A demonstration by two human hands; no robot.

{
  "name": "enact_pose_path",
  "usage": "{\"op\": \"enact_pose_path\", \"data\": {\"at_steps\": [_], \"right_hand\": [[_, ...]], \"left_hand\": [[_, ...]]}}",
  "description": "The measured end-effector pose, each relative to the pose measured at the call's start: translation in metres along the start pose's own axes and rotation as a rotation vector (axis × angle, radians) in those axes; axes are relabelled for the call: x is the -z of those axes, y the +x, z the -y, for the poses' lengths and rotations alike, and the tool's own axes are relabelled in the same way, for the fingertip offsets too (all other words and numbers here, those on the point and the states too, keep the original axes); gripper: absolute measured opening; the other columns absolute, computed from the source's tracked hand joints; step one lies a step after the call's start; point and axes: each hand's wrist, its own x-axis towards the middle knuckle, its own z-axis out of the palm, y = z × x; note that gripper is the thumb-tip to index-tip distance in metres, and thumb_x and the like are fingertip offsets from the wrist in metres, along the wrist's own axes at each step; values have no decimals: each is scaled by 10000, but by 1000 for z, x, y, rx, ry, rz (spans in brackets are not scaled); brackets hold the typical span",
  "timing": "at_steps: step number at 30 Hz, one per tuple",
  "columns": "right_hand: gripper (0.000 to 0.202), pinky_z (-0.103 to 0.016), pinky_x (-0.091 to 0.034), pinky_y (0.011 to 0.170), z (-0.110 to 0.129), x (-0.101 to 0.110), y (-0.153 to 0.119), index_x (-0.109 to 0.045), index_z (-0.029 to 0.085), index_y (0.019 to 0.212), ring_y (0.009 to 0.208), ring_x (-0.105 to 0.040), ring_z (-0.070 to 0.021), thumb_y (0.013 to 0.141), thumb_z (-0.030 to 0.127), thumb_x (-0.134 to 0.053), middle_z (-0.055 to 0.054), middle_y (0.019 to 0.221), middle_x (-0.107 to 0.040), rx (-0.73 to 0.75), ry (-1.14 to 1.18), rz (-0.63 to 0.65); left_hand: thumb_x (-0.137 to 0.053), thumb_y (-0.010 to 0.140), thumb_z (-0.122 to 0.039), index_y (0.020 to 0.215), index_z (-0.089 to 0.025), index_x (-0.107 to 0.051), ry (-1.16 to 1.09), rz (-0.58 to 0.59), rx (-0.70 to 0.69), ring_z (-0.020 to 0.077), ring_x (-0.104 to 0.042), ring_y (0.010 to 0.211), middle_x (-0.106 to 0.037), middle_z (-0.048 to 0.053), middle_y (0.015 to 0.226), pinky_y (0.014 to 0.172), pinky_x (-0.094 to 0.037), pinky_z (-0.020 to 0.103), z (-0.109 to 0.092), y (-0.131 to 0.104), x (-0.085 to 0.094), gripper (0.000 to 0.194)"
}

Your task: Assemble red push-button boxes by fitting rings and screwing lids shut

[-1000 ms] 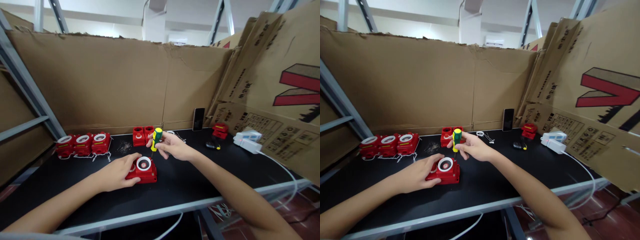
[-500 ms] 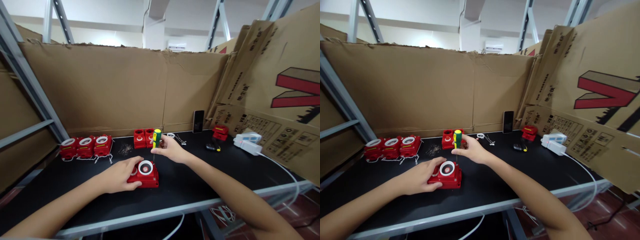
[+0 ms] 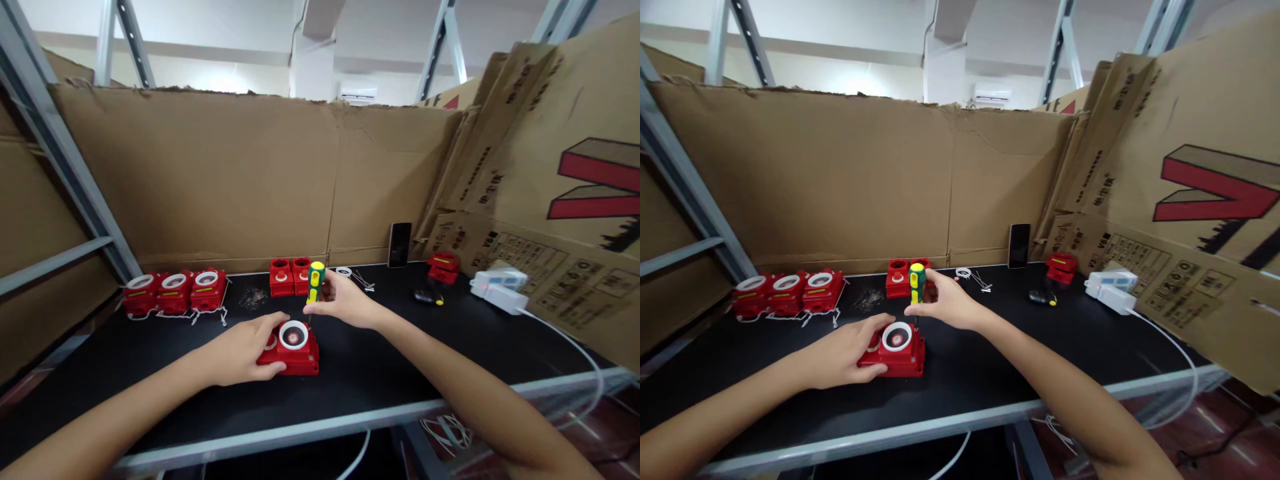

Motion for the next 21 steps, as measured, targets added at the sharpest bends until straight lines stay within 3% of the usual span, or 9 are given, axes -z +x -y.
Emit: {"op": "enact_pose_path", "data": {"at_steps": [4,8,10,14,15,17,21], "right_hand": [[595,-244,-480,550,9,6,-2,-695,213,1265,675,-615,-105,856,489,-1029,-56,1130,-817,32,86,99],[495,-263,-530,591,18,15,-4,-680,187,1287,592,-621,-63,1000,520,-907,-122,1267,-839,74,181,295],[487,-265,-543,607,17,13,-3,-693,184,1202,620,-655,-84,942,496,-960,-92,1156,-848,37,175,274],[688,-242,-536,590,12,4,0,-645,228,1063,704,-649,-124,624,360,-1158,39,888,-734,6,112,36],[714,-235,-528,574,12,3,0,-629,236,1050,702,-634,-120,595,343,-1169,53,876,-711,7,100,12],[671,-227,-503,527,15,6,-2,-626,235,1096,652,-594,-92,683,370,-1137,31,966,-748,16,106,69],[434,-250,-539,557,23,16,-6,-673,194,1237,572,-624,-55,981,432,-931,-95,1226,-845,24,144,362]], "left_hand": [[-716,1027,-493,1662,-183,-429,35,0,12,408,-768,1429,-700,245,1630,1228,-625,533,4,-2,-1,763],[-709,1034,-514,1668,-174,-425,48,0,17,418,-775,1414,-702,255,1622,1222,-630,550,7,-3,-3,774],[-713,1032,-507,1668,-177,-426,50,1,14,413,-781,1404,-711,249,1611,1221,-631,547,7,-3,-4,771],[-723,1031,-486,1665,-182,-430,39,-7,3,402,-787,1394,-718,241,1600,1211,-638,535,8,-3,-4,762],[-727,1029,-482,1665,-184,-430,34,-12,-1,399,-790,1388,-721,238,1595,1207,-641,531,8,-3,-4,762],[-733,1027,-476,1663,-195,-433,25,-24,-9,391,-797,1374,-731,228,1580,1200,-645,524,9,-4,-4,757],[-726,1041,-495,1645,-201,-450,24,-27,-13,389,-808,1350,-742,221,1561,1194,-646,528,11,-5,-5,726]]}}
